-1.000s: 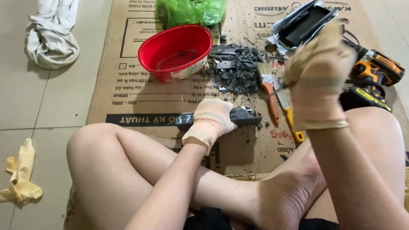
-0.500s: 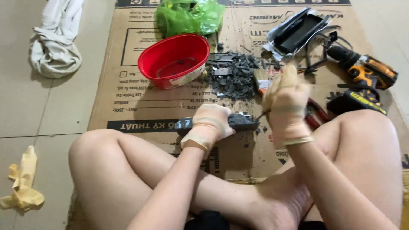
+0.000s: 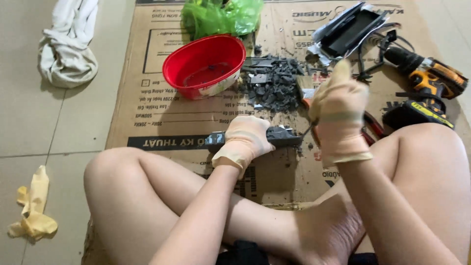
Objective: A person wearing gloves sits on the floor and uses a screwdriver and pliers to clean and disassemble an electronic component.
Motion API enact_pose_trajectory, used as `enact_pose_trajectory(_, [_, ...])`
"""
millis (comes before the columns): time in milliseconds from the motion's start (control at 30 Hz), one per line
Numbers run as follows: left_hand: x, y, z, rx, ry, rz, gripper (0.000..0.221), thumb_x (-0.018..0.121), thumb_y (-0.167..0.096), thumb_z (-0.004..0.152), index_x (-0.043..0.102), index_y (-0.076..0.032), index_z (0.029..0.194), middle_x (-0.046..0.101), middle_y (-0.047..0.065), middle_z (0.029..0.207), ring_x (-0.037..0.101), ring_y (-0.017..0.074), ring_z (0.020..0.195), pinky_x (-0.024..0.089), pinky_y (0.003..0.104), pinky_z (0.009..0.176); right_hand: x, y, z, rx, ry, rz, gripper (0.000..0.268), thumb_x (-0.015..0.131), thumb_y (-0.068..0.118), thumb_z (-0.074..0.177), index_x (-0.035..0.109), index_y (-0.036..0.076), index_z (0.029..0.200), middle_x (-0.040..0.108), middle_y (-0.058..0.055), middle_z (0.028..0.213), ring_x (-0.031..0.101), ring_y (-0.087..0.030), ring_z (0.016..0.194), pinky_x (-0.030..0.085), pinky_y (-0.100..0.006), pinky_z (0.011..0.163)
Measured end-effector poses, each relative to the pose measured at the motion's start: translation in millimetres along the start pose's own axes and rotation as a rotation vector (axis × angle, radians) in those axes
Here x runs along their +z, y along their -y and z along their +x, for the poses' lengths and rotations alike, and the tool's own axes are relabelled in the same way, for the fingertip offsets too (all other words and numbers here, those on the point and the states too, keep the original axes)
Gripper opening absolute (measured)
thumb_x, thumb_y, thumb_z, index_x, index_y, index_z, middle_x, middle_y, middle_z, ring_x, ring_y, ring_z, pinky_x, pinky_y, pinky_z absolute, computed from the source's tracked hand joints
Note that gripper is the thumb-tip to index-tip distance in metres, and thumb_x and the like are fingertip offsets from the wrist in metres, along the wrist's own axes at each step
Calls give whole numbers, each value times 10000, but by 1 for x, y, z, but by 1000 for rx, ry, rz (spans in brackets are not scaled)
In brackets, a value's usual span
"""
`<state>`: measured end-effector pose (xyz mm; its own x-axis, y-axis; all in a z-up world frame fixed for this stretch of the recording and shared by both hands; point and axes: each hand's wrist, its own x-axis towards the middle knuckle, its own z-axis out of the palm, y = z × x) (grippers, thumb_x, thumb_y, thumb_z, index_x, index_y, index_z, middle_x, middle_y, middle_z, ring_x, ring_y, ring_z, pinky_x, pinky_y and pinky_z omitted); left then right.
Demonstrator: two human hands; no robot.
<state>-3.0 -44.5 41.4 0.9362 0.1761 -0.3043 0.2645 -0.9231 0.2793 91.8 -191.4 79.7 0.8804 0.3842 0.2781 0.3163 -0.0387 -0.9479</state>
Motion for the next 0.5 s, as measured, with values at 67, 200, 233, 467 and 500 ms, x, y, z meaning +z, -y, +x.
enact_pose_trajectory(67, [15, 3, 4, 28, -186, 74, 329, 756, -397, 716, 752, -162, 946, 751, 87, 955, 691, 340, 890, 541, 438, 824, -10, 46, -3, -131, -76, 374, 360, 284, -92, 839, 488, 140, 656, 465, 51, 533, 413, -128, 412, 421, -235, 448])
enact_pose_trajectory(200, [15, 1, 3, 32, -194, 97, 364, 762, -422, 718, 755, -145, 952, 750, 91, 954, 688, 342, 890, 544, 442, 821, -1, 65, -14, -189, -131, 457, 574, 434, 268, 1107, 422, 221, 536, 272, 88, 436, 280, -107, 340, 317, -263, 354])
enact_pose_trajectory(233, [15, -1, 2, 20, -209, 73, 302, 737, -377, 723, 754, -159, 932, 746, 94, 923, 687, 338, 851, 549, 440, 798, 4, 47, -22, -78, -140, 406, 586, 422, 289, 1115, 445, 209, 535, 345, 73, 441, 317, -99, 346, 327, -240, 373])
enact_pose_trajectory(467, [15, 4, 7, 32, -203, 85, 330, 760, -385, 701, 755, -163, 945, 748, 92, 950, 694, 349, 864, 546, 448, 813, -17, 62, 13, -431, -80, 340, 486, 292, 37, 1158, 373, 163, 696, 400, -43, 550, 366, -176, 404, 430, -325, 431])
enact_pose_trajectory(500, [14, 1, 7, 43, -209, 88, 330, 760, -385, 701, 755, -163, 945, 748, 92, 950, 694, 349, 864, 546, 448, 813, -17, 54, 10, -439, -87, 335, 486, 292, 37, 1158, 373, 163, 696, 400, -43, 550, 366, -176, 404, 430, -325, 431])
